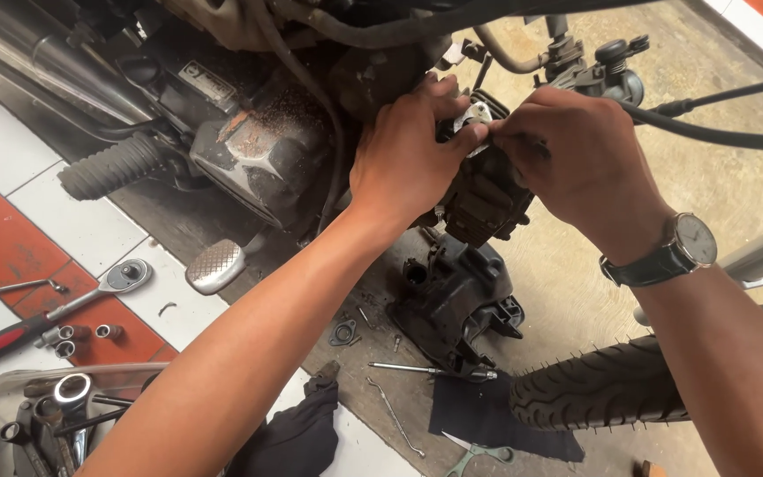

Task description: Cleaning and inspecting components of a motorcycle engine cylinder head.

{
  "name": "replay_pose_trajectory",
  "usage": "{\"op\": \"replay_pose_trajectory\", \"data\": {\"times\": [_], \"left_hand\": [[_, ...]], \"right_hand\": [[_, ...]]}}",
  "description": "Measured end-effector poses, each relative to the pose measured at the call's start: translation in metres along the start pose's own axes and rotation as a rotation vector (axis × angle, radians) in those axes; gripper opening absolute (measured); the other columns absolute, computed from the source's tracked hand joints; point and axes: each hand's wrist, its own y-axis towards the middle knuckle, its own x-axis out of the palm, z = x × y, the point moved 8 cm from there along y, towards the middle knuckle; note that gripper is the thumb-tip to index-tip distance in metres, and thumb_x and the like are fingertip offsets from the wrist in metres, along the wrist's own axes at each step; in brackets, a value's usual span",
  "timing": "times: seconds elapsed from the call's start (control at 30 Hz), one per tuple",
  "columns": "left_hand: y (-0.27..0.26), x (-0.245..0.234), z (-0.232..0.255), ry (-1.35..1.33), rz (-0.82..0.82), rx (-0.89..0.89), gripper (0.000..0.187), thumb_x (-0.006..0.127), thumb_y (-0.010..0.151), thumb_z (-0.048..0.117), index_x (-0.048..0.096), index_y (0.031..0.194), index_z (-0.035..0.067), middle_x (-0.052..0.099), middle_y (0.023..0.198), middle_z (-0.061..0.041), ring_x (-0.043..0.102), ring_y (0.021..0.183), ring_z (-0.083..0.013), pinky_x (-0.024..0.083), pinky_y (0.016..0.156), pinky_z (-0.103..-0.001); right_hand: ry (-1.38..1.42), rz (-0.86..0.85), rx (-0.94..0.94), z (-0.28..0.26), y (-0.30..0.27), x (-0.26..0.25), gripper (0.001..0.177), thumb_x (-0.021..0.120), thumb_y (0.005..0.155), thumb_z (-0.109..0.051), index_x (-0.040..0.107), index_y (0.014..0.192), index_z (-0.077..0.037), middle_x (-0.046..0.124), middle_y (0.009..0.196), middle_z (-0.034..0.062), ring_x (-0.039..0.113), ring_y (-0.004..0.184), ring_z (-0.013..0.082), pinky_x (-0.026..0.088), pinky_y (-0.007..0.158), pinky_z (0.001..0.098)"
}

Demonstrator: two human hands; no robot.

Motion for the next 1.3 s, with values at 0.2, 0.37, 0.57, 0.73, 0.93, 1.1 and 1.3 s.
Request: {"op": "replay_pose_trajectory", "data": {"times": [0.2, 0.37, 0.57, 0.73, 0.93, 1.1, 1.3], "left_hand": [[-0.001, 0.000, 0.000, 0.005, 0.023, -0.009, 0.039, 0.076, 0.086, 0.032, 0.075, 0.117, 0.008, 0.069, 0.133, -0.005, 0.063, 0.126, -0.0281, 0.047, 0.103, -0.042], [0.001, 0.002, -0.002, -0.008, 0.016, -0.014, 0.040, 0.076, 0.088, 0.033, 0.073, 0.119, 0.007, 0.070, 0.133, -0.004, 0.063, 0.127, -0.0273, 0.048, 0.104, -0.041], [-0.001, 0.004, -0.005, -0.016, -0.020, 0.000, 0.040, 0.076, 0.088, 0.032, 0.075, 0.119, 0.007, 0.068, 0.135, -0.005, 0.063, 0.127, -0.0273, 0.049, 0.104, -0.040], [-0.001, 0.000, -0.001, -0.003, 0.046, 0.003, 0.034, 0.076, 0.088, 0.032, 0.077, 0.114, 0.009, 0.069, 0.135, -0.005, 0.063, 0.127, -0.0268, 0.049, 0.103, -0.041], [-0.001, 0.001, -0.004, 0.026, 0.051, 0.008, 0.035, 0.075, 0.089, 0.033, 0.076, 0.115, 0.009, 0.071, 0.130, -0.004, 0.064, 0.123, -0.0271, 0.049, 0.101, -0.042], [0.002, 0.004, -0.007, 0.007, -0.020, -0.008, 0.048, 0.076, 0.087, 0.035, 0.070, 0.125, 0.008, 0.072, 0.129, -0.003, 0.065, 0.124, -0.0252, 0.049, 0.103, -0.041], [0.000, 0.004, 0.000, 0.019, -0.014, 0.055, 0.047, 0.078, 0.086, 0.038, 0.074, 0.119, 0.007, 0.071, 0.131, -0.004, 0.063, 0.126, -0.0268, 0.047, 0.105, -0.042]], "right_hand": [[-0.053, -0.015, 0.002, 0.002, 0.006, 0.004, 0.011, 0.077, 0.092, -0.002, 0.078, 0.102, -0.006, 0.065, 0.088, 0.0087, 0.066, 0.074, 0.0295, 0.052, 0.065, 0.0385], [-0.022, -0.005, -0.020, 0.011, 0.004, 0.004, 0.006, 0.076, 0.094, -0.003, 0.077, 0.099, -0.007, 0.067, 0.087, 0.0071, 0.068, 0.072, 0.0260, 0.054, 0.064, 0.0363], [-0.017, -0.014, -0.032, 0.005, 0.002, 0.005, 0.009, 0.077, 0.095, -0.004, 0.078, 0.103, -0.006, 0.067, 0.088, 0.0091, 0.068, 0.074, 0.0279, 0.052, 0.063, 0.0371], [0.019, -0.034, 0.075, 0.010, 0.009, 0.006, 0.008, 0.078, 0.096, -0.006, 0.078, 0.105, -0.006, 0.069, 0.089, 0.0084, 0.070, 0.074, 0.0256, 0.053, 0.063, 0.0350], [0.144, -0.057, 0.019, 0.021, 0.009, 0.006, 0.013, 0.075, 0.094, -0.004, 0.079, 0.106, -0.007, 0.070, 0.093, 0.0077, 0.072, 0.081, 0.0242, 0.058, 0.071, 0.0330], [0.091, -0.026, -0.008, 0.013, 0.003, 0.000, 0.015, 0.077, 0.093, -0.004, 0.078, 0.108, -0.006, 0.069, 0.093, 0.0098, 0.070, 0.081, 0.0270, 0.054, 0.069, 0.0363], [0.079, 0.002, 0.054, 0.010, 0.000, 0.000, 0.014, 0.077, 0.087, 0.000, 0.077, 0.100, -0.003, 0.067, 0.087, 0.0095, 0.069, 0.075, 0.0268, 0.055, 0.067, 0.0366]]}}
